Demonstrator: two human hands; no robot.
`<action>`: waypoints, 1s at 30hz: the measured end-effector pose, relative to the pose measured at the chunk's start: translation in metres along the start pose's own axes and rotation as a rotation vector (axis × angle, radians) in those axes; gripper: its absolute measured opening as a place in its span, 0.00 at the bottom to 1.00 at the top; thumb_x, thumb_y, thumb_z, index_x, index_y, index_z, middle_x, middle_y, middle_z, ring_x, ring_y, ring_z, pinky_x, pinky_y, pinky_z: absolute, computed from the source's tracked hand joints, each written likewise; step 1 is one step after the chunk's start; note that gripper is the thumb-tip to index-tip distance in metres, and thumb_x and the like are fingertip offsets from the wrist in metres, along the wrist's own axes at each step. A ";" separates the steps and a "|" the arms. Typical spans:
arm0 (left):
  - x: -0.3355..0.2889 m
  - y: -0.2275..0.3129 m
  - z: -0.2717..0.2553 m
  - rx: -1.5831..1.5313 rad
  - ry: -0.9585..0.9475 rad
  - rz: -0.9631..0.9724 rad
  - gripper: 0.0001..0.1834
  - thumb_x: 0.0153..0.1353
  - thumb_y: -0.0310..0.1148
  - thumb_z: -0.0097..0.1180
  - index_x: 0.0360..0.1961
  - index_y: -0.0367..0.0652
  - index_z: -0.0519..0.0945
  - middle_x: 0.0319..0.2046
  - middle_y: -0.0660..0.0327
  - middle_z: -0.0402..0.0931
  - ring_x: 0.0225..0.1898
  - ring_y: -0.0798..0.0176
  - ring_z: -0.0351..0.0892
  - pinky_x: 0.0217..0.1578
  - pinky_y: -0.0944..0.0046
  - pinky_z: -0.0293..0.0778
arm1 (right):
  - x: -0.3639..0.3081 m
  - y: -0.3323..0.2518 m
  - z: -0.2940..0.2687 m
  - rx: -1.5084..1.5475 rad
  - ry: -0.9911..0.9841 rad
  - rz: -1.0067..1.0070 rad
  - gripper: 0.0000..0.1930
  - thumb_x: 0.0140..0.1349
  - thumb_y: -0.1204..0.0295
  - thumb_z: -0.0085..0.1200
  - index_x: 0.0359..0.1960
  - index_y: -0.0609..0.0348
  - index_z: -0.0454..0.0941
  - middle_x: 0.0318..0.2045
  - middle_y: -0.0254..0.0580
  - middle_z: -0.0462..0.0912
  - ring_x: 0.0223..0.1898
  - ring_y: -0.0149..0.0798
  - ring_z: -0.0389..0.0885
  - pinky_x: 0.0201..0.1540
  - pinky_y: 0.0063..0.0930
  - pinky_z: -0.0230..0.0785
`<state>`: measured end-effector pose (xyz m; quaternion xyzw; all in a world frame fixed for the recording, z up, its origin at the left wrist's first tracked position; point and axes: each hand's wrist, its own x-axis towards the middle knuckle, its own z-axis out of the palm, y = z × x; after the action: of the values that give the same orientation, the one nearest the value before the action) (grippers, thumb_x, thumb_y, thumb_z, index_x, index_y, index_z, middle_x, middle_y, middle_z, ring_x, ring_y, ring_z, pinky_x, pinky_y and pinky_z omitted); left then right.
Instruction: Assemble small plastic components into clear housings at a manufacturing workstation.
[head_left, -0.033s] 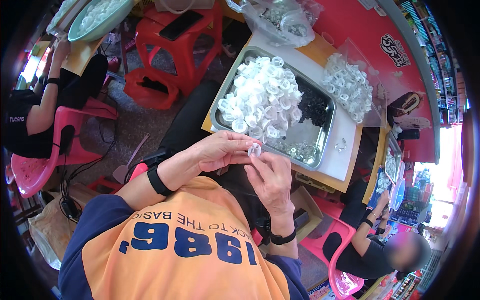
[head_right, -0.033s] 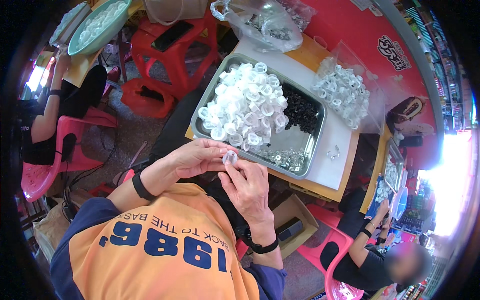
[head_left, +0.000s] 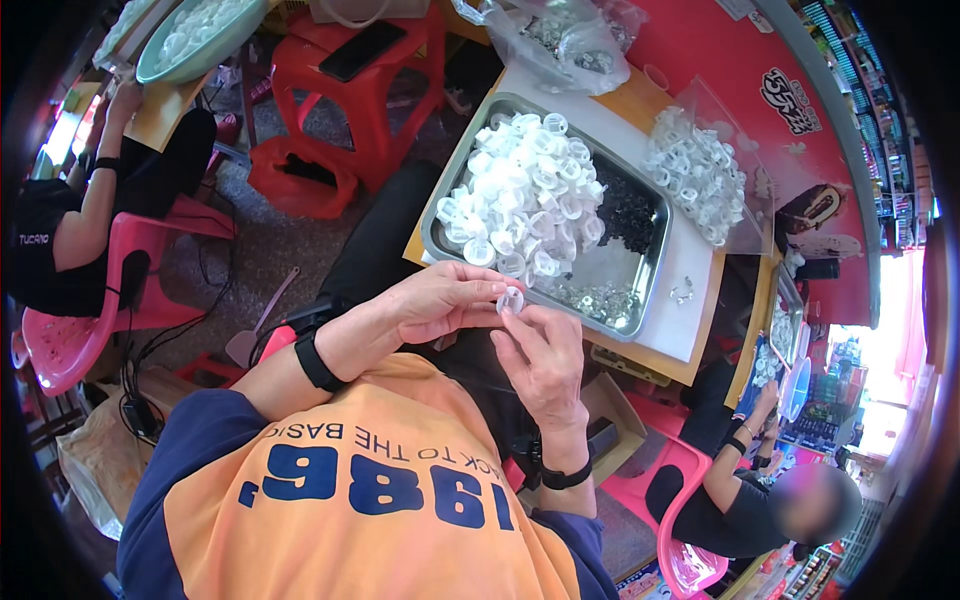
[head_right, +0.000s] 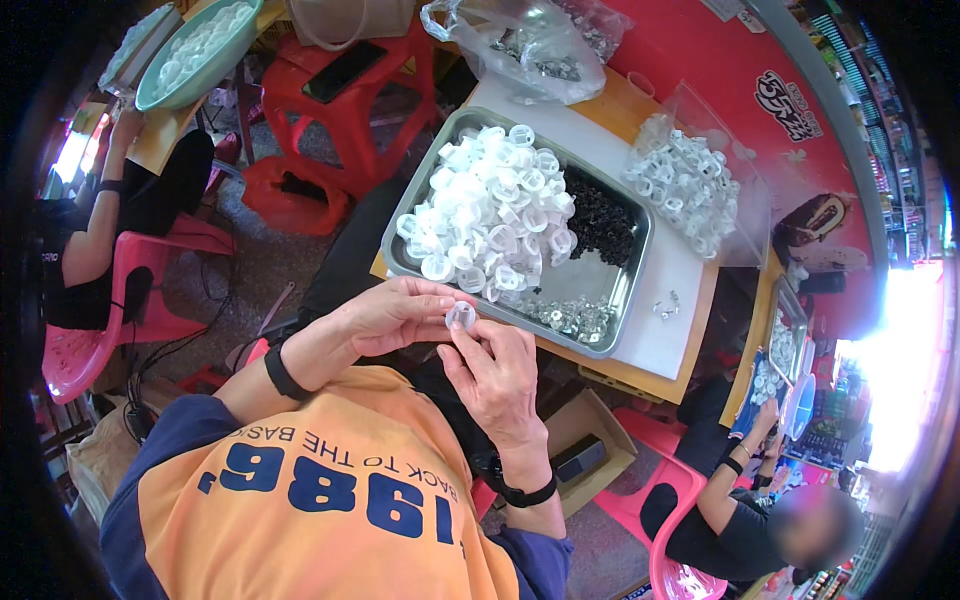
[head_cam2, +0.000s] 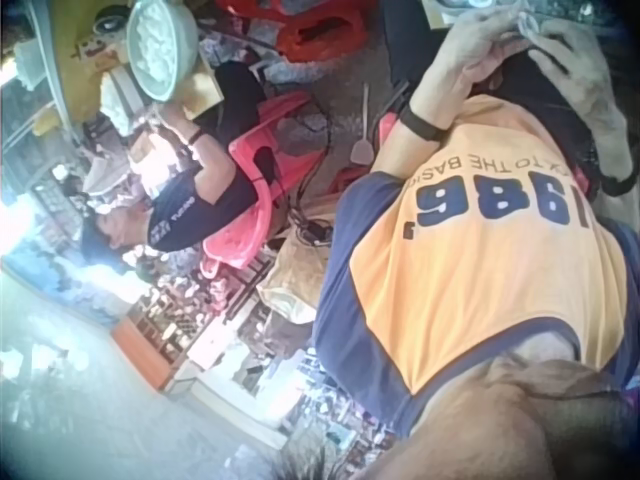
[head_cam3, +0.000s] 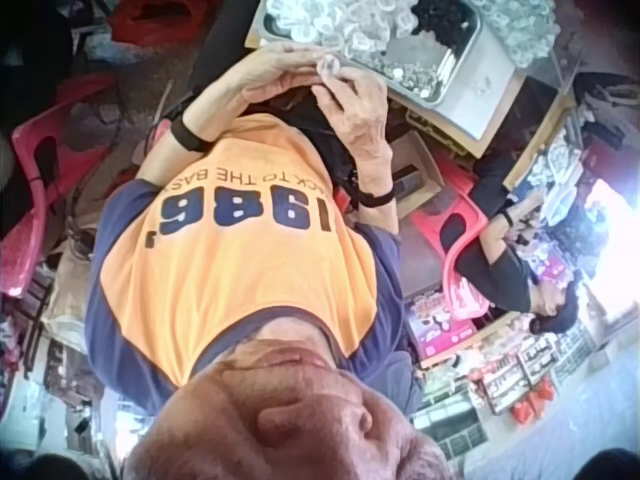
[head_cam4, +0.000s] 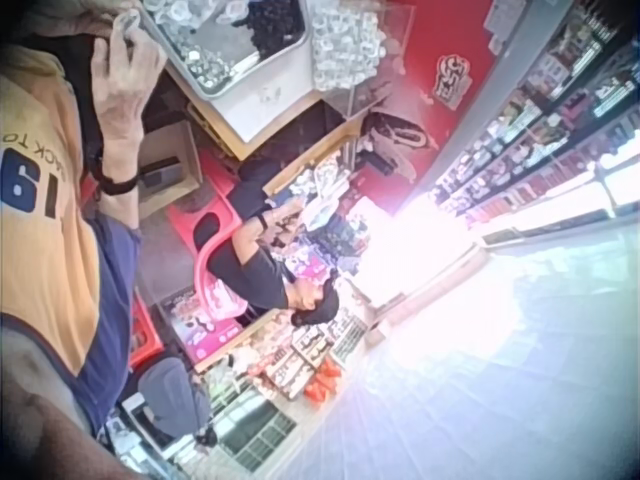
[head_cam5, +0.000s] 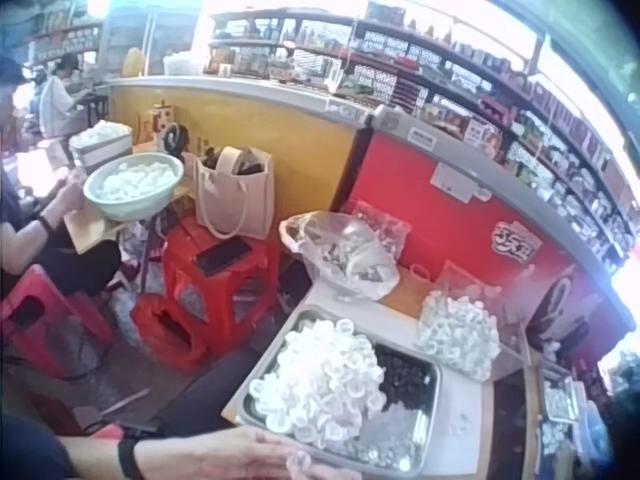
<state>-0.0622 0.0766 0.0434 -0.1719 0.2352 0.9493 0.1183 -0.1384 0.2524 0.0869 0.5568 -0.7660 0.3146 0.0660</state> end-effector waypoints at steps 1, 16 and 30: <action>0.000 0.000 0.000 0.010 -0.032 0.031 0.17 0.68 0.30 0.54 0.53 0.31 0.76 0.48 0.54 0.79 0.48 0.64 0.81 0.52 0.67 0.79 | 0.000 0.000 -0.001 -0.014 0.005 -0.004 0.17 0.50 0.72 0.68 0.43 0.58 0.83 0.34 0.33 0.77 0.30 0.33 0.75 0.43 0.32 0.65; 0.000 0.004 0.005 -0.114 -0.076 -0.033 0.17 0.67 0.29 0.54 0.55 0.30 0.75 0.50 0.53 0.78 0.51 0.63 0.79 0.56 0.63 0.77 | 0.010 0.002 -0.018 0.322 0.169 0.486 0.10 0.59 0.79 0.62 0.43 0.63 0.82 0.33 0.37 0.79 0.26 0.26 0.72 0.33 0.19 0.68; -0.003 -0.009 0.003 0.483 0.122 0.106 0.15 0.65 0.29 0.57 0.51 0.35 0.80 0.43 0.58 0.82 0.43 0.70 0.80 0.48 0.68 0.77 | -0.001 -0.007 0.014 0.469 0.107 0.750 0.12 0.57 0.80 0.63 0.44 0.64 0.81 0.30 0.35 0.81 0.27 0.22 0.75 0.32 0.18 0.70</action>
<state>-0.0577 0.0854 0.0438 -0.1831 0.4705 0.8583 0.0915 -0.1284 0.2442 0.0783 0.2234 -0.8184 0.5103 -0.1409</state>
